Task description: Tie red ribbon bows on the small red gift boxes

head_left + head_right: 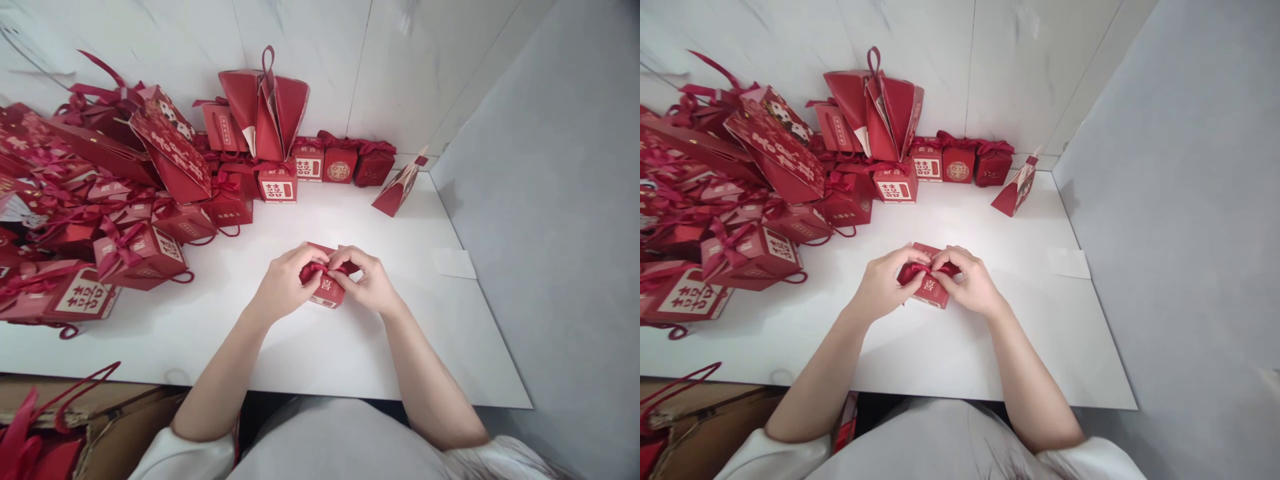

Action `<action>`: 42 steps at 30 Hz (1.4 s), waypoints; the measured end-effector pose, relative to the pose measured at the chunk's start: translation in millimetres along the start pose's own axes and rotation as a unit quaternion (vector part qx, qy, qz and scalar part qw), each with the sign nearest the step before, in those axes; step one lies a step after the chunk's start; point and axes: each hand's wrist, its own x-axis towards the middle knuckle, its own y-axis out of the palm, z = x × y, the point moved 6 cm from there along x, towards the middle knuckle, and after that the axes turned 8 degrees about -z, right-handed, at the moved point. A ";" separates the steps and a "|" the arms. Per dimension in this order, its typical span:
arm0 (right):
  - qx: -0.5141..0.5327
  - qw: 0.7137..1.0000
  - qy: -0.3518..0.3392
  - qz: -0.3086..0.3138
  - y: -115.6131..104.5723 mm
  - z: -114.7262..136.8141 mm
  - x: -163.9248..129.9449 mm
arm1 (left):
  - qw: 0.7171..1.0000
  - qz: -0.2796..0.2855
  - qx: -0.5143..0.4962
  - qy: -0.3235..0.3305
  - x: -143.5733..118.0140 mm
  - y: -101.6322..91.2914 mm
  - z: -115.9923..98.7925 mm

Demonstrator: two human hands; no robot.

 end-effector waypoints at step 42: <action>0.111 0.980 0.161 0.046 10.3 -18.4 1.3 | 0.973 -0.077 0.205 0.078 -3.8 -18.1 5.3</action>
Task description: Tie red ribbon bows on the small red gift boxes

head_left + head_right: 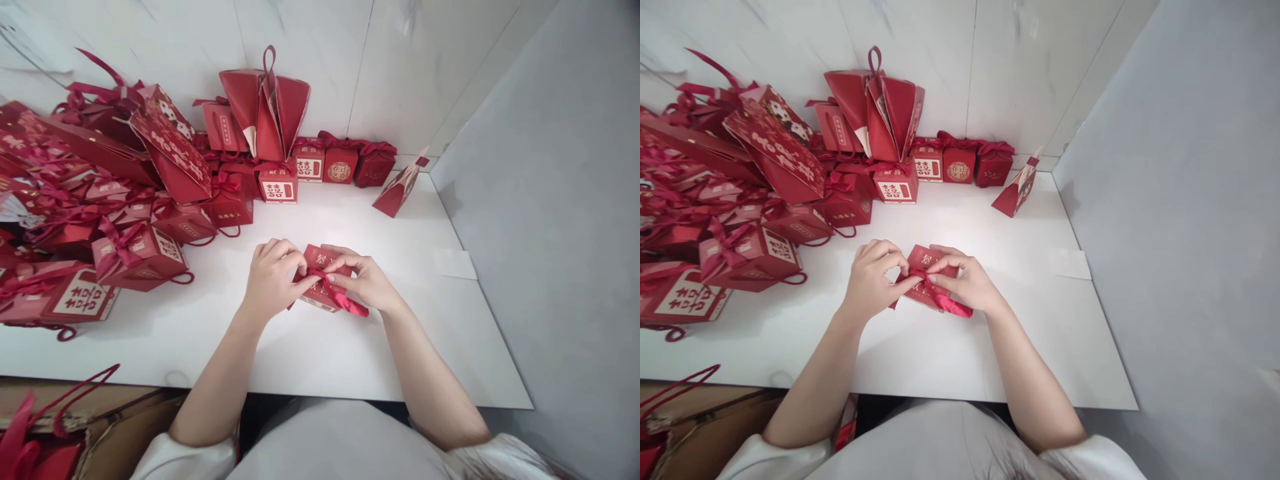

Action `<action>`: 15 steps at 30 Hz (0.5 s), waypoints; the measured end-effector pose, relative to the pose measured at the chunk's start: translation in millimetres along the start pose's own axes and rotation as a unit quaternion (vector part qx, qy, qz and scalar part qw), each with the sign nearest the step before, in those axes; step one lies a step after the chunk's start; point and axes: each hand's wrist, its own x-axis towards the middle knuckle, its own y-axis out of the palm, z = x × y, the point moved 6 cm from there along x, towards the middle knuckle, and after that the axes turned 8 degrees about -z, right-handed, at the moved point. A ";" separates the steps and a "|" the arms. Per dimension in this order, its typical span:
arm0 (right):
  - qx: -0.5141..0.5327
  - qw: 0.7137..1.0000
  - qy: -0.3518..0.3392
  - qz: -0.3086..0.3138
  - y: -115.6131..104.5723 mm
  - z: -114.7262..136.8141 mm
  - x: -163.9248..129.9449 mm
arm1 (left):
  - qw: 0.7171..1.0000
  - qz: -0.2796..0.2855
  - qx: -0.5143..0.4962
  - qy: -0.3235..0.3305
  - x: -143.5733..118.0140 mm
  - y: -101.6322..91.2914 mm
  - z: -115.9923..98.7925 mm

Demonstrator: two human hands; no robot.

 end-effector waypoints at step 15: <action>-0.013 0.999 -0.033 -0.023 -2.3 7.0 -1.9 | 0.969 0.094 -0.215 -0.080 -0.5 3.3 7.4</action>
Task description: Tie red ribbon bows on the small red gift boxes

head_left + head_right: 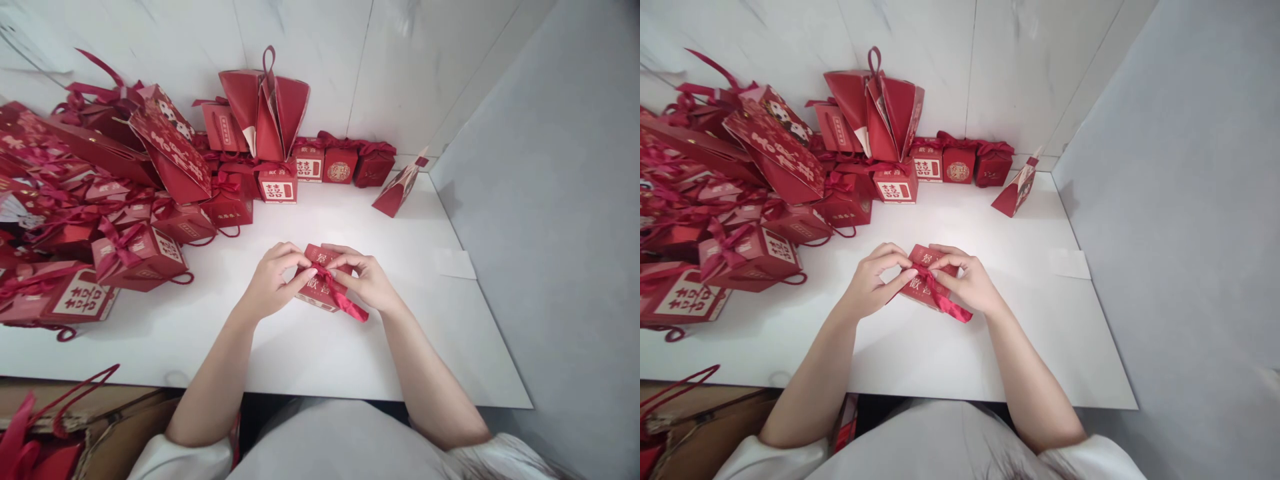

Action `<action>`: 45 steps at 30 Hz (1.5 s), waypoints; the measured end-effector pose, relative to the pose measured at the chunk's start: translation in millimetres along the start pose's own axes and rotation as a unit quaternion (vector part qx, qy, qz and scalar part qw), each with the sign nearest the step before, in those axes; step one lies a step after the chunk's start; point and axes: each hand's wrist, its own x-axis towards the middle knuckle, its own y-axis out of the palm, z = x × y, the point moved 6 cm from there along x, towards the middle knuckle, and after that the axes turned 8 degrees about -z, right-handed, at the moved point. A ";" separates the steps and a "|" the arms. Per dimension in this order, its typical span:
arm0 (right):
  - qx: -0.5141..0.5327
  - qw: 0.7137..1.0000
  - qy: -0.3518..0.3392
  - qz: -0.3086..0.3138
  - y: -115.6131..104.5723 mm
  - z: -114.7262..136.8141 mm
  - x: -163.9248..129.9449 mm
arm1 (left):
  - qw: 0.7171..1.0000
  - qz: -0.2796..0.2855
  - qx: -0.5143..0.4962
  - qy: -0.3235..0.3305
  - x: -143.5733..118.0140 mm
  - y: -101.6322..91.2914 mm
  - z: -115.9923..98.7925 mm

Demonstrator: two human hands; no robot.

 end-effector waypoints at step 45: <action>-0.110 0.990 -0.082 0.019 -31.1 15.0 -0.1 | 0.995 -0.043 -0.076 -0.052 1.5 -10.5 4.8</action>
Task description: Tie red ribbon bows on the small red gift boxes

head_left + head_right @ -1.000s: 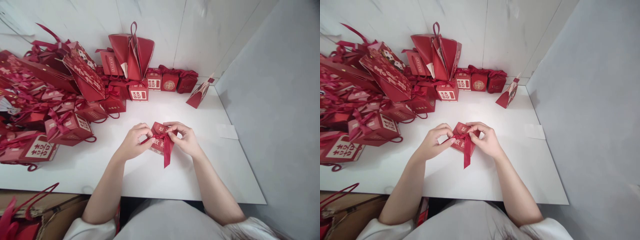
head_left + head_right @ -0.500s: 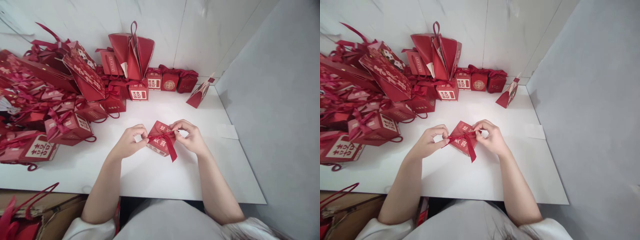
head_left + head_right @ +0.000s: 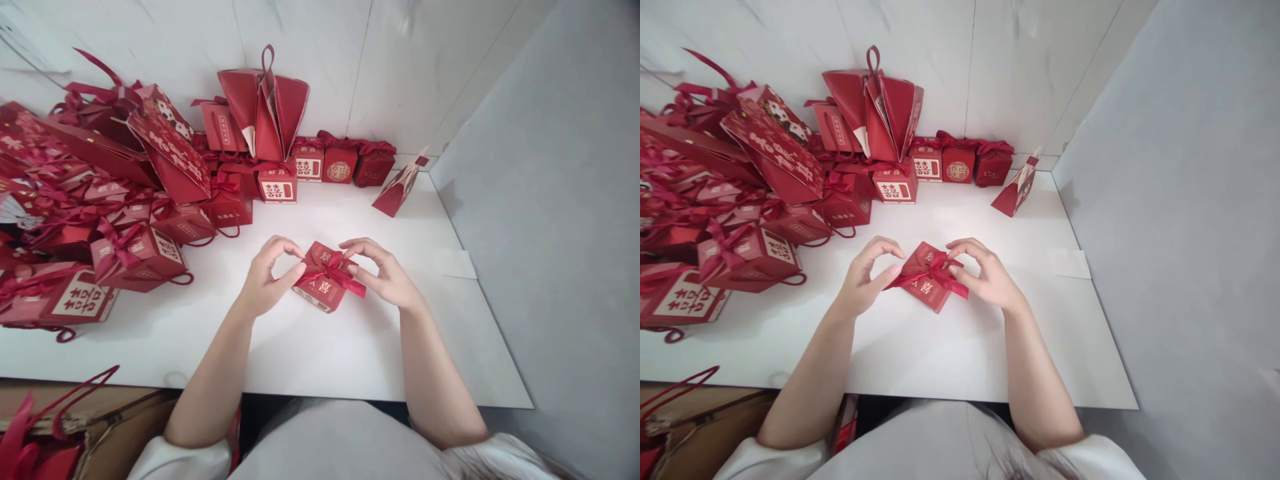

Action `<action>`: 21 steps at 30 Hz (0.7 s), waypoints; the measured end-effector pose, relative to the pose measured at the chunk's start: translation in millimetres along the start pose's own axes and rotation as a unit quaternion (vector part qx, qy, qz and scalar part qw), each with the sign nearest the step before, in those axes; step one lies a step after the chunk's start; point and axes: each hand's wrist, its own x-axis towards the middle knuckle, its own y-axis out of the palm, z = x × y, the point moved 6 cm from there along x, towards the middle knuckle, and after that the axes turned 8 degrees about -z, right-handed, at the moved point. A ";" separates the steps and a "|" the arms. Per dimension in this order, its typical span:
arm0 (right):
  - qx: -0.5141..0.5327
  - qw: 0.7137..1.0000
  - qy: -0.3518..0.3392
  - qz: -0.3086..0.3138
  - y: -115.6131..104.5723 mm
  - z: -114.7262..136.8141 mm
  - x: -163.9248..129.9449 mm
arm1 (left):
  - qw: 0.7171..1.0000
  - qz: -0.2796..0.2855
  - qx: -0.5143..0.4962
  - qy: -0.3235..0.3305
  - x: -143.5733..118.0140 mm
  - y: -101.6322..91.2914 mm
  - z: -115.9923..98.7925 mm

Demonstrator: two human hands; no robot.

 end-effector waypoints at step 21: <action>0.166 0.970 0.134 -0.114 31.8 -12.7 -1.1 | 0.993 0.095 0.005 -0.064 -1.9 9.3 10.2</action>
